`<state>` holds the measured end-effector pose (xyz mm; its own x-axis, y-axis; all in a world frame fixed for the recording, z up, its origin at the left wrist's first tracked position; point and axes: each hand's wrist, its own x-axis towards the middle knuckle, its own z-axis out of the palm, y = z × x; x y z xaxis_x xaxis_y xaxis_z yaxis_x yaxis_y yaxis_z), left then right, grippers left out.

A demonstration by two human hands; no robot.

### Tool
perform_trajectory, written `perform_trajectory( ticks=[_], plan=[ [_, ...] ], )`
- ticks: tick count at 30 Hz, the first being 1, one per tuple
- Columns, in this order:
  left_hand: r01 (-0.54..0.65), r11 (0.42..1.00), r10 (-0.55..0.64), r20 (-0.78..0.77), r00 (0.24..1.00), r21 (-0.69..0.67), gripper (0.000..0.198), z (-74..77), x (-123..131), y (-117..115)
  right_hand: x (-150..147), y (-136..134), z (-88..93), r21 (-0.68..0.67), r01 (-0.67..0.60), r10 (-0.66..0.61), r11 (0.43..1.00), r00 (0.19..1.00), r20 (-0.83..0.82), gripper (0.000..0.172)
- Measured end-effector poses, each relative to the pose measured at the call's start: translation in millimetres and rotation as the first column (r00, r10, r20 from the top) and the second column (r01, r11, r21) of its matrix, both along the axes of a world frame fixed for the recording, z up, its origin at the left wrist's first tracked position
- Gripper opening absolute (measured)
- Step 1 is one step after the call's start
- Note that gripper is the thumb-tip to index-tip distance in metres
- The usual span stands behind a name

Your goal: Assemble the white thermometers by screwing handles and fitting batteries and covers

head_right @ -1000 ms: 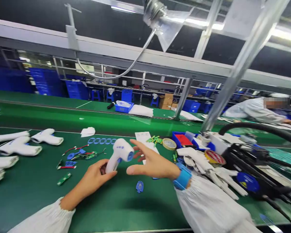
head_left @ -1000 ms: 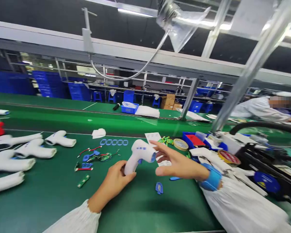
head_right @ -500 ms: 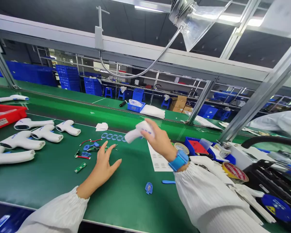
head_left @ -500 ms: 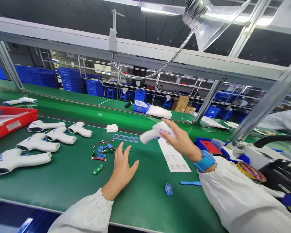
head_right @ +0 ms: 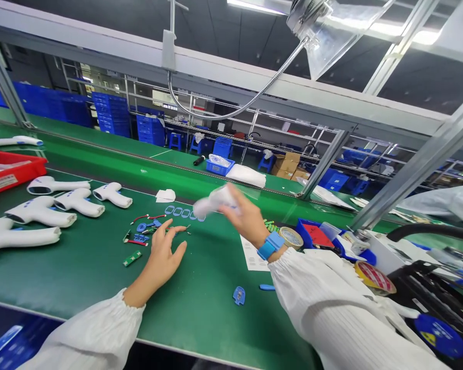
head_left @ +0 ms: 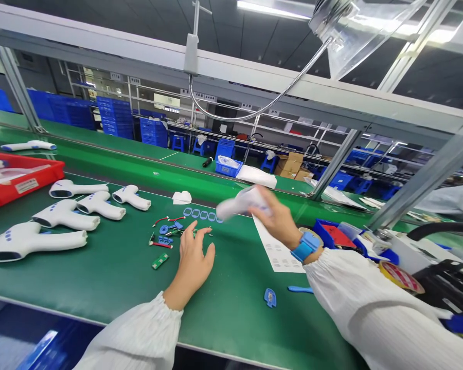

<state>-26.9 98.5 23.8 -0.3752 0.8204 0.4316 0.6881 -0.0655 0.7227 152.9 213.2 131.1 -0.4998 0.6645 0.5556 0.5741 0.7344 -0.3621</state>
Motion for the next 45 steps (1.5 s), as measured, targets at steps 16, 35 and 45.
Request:
perform_trajectory(
  ticks=[16, 35, 45],
  plan=[
    [0.008, 1.0, -0.008, 0.013, 1.0, -0.007, 0.03, -8.0, 1, 2, 9, -5, -9.2, 0.006, 0.082, -0.082, 0.997, 0.996, 0.047, 0.055],
    [0.009, 1.0, -0.009, 0.004, 1.0, -0.004, 0.03, -14.3, 1, 6, 14, -9, -12.8, 0.055, 0.089, -0.094, 0.995, 0.991, 0.094, 0.052],
    [0.008, 1.0, -0.008, 0.003, 1.0, 0.002, 0.03, -15.8, 1, 6, 8, -14, -15.6, 0.038, 0.092, -0.098, 0.995, 0.975, 0.2, 0.053]
  ],
)
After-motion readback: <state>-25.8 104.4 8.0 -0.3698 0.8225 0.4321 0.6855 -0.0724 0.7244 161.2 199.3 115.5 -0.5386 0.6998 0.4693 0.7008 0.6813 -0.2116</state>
